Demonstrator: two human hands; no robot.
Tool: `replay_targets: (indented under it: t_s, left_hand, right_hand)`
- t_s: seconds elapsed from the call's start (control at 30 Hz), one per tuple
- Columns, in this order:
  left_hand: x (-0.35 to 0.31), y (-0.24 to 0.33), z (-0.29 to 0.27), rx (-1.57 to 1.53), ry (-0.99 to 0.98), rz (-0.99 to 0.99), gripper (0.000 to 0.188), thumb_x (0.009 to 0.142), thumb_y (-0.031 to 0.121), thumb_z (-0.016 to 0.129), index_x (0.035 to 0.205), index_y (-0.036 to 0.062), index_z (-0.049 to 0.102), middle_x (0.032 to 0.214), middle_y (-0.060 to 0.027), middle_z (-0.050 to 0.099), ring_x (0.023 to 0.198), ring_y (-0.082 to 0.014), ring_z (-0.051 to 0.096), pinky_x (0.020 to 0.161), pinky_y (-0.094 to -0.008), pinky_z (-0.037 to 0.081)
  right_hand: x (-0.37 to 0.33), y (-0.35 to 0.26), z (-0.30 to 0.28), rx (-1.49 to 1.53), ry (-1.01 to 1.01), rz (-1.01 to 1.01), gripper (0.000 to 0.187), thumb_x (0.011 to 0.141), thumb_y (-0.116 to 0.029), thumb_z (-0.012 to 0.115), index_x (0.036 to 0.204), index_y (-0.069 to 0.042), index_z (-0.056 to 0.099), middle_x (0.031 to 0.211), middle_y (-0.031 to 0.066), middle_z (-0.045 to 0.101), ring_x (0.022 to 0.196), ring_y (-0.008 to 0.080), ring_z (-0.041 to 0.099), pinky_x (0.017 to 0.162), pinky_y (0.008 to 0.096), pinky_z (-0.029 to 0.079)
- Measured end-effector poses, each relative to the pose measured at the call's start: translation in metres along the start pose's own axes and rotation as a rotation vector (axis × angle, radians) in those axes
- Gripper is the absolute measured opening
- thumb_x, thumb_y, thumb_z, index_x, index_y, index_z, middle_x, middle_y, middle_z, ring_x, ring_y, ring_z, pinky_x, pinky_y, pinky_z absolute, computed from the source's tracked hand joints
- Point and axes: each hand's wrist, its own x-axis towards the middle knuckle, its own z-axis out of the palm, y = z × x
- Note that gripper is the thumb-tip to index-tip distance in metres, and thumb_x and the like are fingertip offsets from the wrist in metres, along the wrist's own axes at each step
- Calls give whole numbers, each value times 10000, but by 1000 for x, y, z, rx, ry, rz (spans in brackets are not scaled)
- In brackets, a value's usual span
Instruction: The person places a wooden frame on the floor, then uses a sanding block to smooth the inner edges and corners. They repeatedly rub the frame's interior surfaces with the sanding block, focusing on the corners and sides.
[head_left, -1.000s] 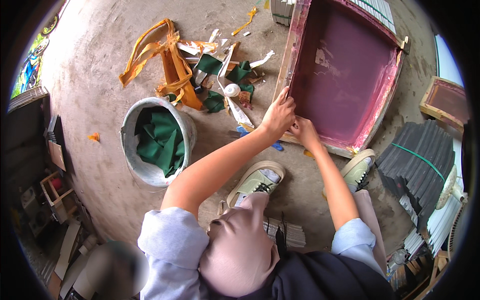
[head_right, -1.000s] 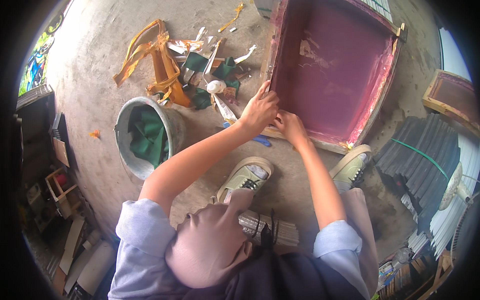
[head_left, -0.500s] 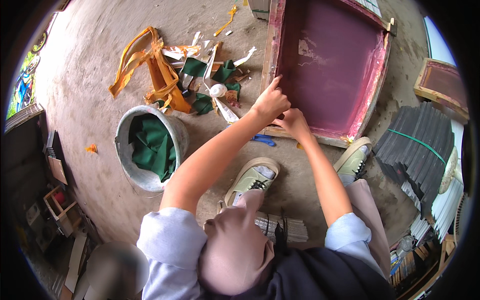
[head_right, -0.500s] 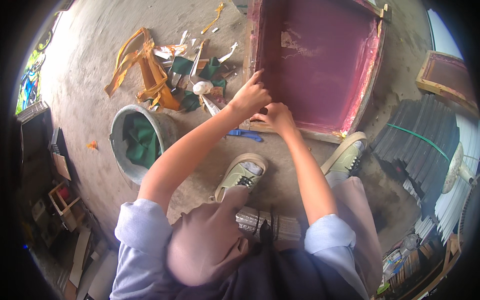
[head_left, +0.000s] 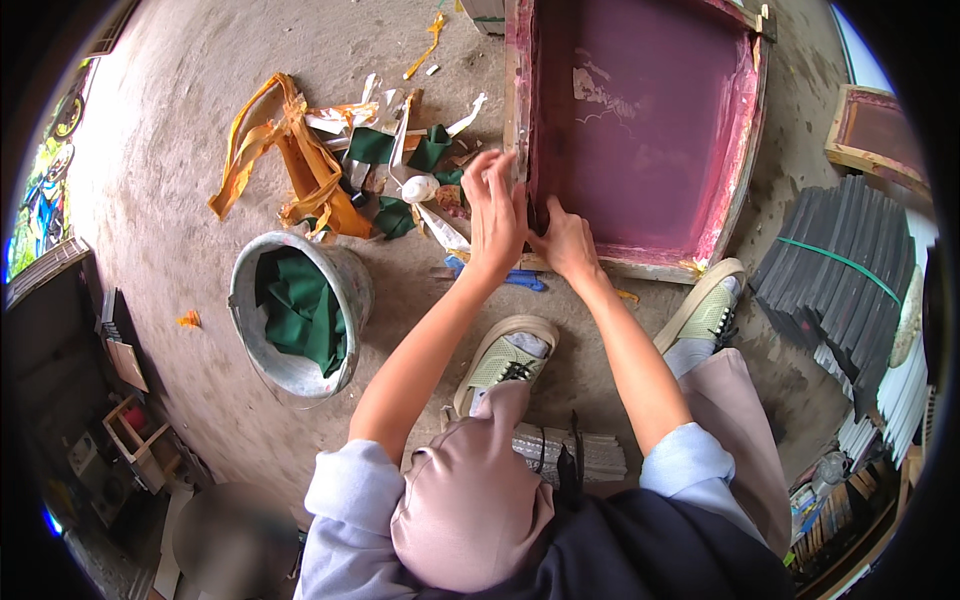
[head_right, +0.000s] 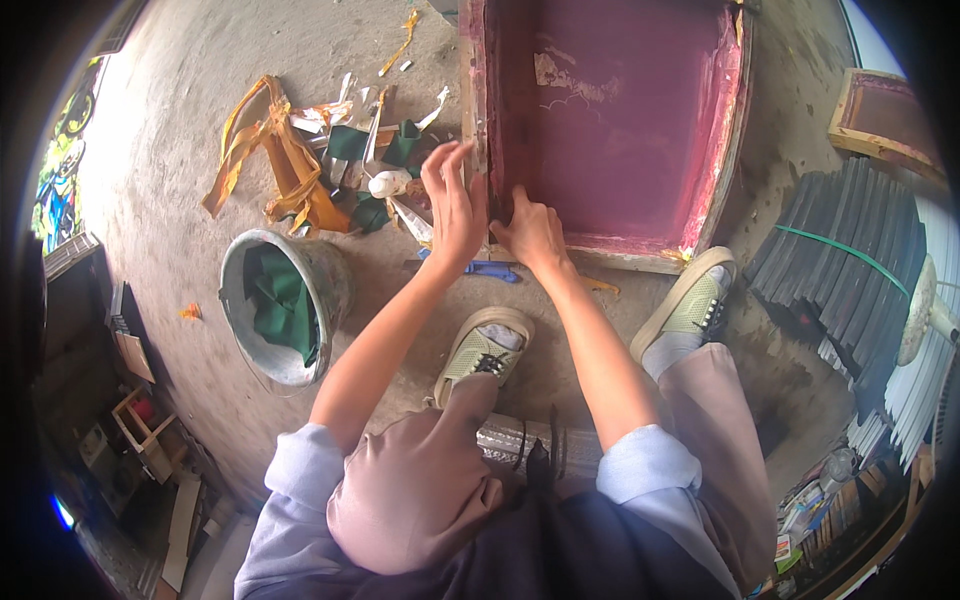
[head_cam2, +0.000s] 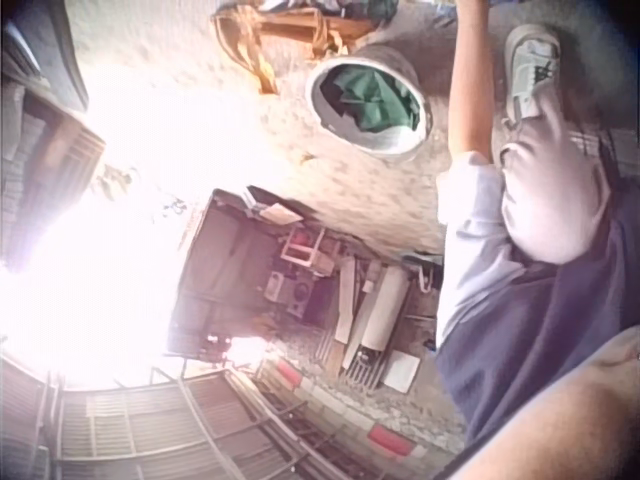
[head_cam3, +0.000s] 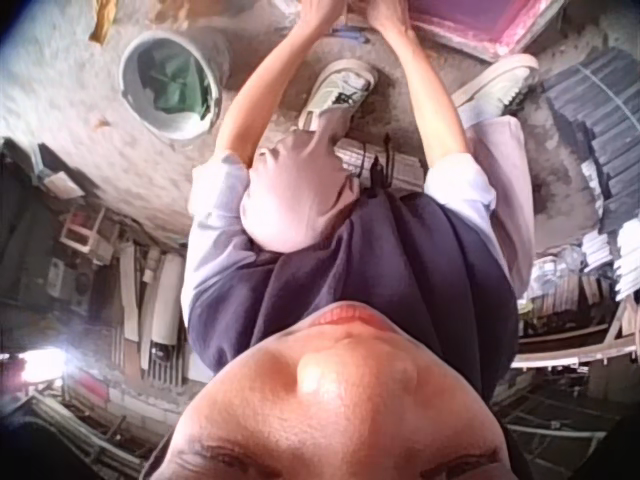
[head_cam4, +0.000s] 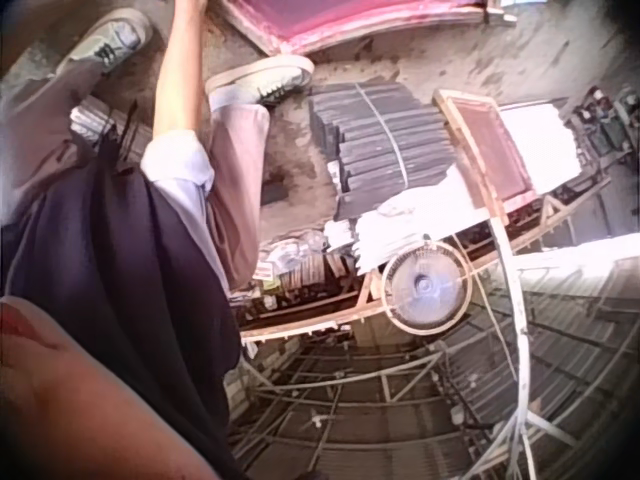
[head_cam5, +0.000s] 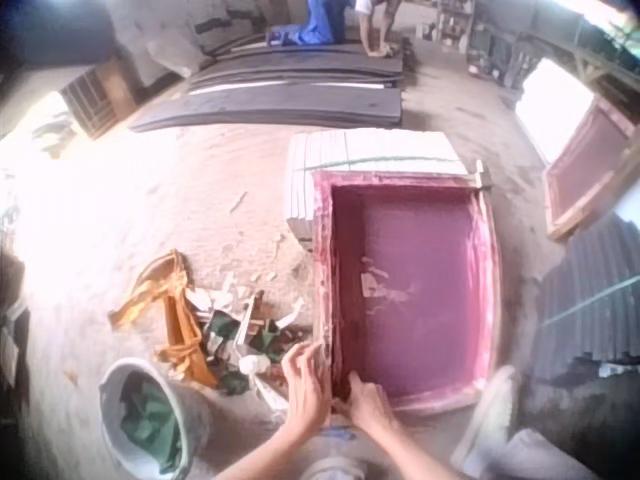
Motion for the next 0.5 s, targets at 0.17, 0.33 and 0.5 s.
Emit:
replay_targets:
  t_s: [0.17,0.33,0.5]
  left_hand:
    - [20,-13,27,-70,135,-117,365,907,53,487,1258,-1,408,1152,-192,432,1058,-327,453,915,-413,383]
    - [18,-18,36,-111,146,-169,359,903,78,506,1241,-5,417,1108,-188,418,1042,-336,435,910,-427,375]
    - [14,-22,36,-156,150,-191,359,902,82,512,1242,6,424,1087,-185,420,1024,-335,448,905,-425,378]
  right_hand:
    - [2,8,5,5,46,-62,486,716,-191,702,1082,36,478,678,251,622,726,431,635,670,493,524]
    - [-1,9,10,117,147,-8,447,725,-149,703,1062,40,479,627,255,592,673,436,620,595,484,500]
    - [0,2,13,152,230,2,430,733,-122,701,1052,42,464,617,267,577,658,444,609,555,489,482]
